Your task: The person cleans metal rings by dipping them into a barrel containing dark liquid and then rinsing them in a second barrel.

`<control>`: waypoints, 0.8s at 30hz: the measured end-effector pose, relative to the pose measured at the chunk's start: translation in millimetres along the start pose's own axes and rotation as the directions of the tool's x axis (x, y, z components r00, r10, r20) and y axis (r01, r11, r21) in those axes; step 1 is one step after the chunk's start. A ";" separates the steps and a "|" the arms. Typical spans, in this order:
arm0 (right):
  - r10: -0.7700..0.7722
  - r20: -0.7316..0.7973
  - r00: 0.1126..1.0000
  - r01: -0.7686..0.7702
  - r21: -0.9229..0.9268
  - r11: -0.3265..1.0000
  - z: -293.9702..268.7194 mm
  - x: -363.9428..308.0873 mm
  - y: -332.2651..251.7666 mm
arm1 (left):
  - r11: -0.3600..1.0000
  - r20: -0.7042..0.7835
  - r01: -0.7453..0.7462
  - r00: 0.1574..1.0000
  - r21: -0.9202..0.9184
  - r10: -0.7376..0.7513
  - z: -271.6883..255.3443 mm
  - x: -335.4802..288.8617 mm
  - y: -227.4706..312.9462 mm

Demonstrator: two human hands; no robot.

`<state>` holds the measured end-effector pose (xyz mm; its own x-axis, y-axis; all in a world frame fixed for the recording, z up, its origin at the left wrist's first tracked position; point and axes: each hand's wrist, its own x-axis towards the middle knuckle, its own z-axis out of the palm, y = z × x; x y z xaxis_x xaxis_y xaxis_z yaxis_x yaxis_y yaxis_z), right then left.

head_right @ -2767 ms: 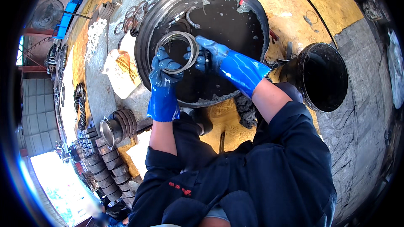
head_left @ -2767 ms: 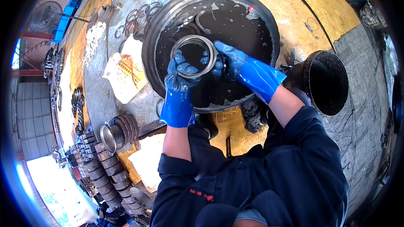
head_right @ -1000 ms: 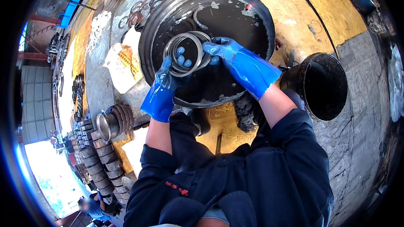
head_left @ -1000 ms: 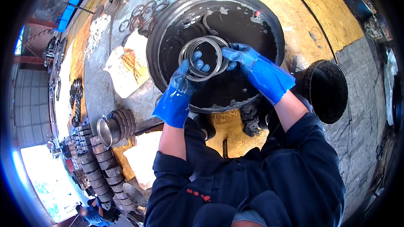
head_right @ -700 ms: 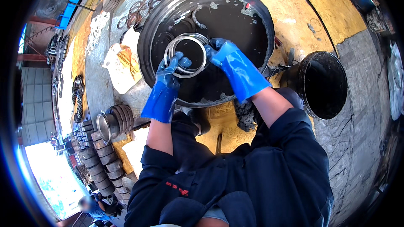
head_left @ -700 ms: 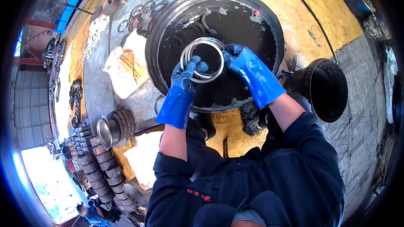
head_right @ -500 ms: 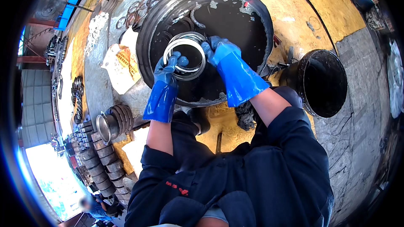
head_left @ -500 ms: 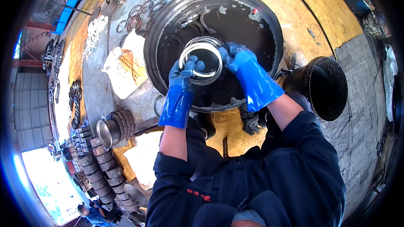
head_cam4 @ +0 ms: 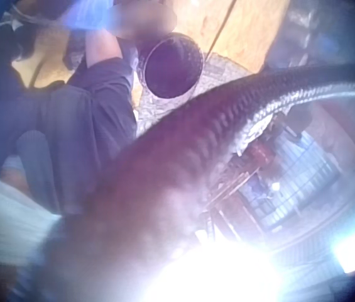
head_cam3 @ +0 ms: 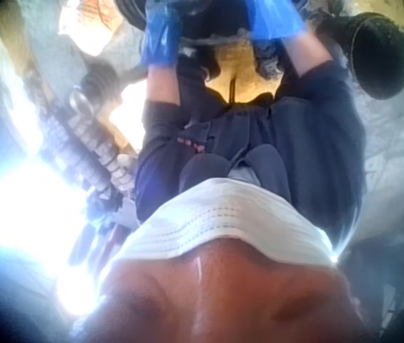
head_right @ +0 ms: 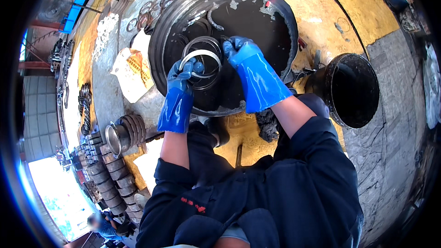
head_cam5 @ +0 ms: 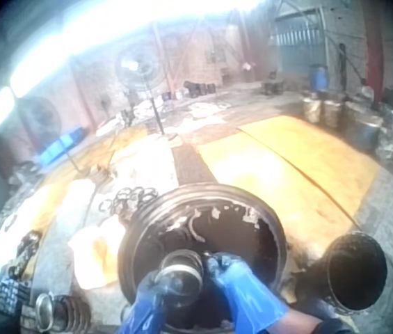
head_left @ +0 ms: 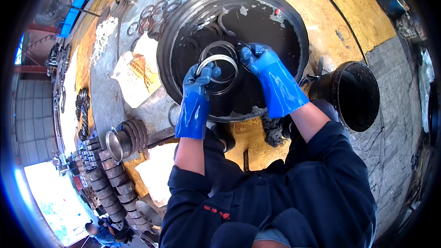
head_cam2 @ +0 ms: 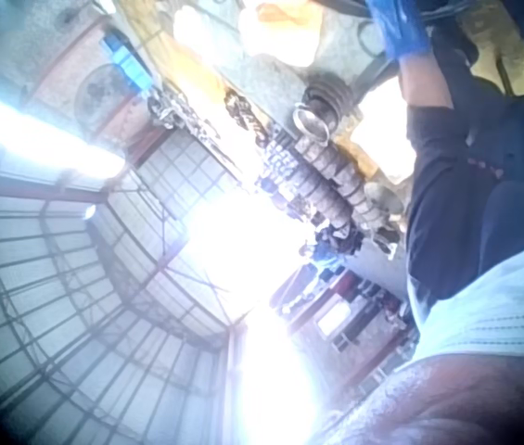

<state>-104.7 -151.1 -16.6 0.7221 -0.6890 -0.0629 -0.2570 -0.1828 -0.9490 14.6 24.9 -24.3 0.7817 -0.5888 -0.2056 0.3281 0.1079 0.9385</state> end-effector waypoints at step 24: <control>0.014 0.005 1.000 -0.015 0.101 0.995 4.8 8.7 24.9 | 0.985 -0.035 -0.100 0.994 0.140 0.105 6.1 -8.7 4.6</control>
<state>-101.7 -158.3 -42.3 0.7217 -0.6878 -0.0781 -0.2014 -0.1006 -0.9743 6.1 25.7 -16.5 0.8299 -0.5459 -0.1151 0.1710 0.0525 0.9839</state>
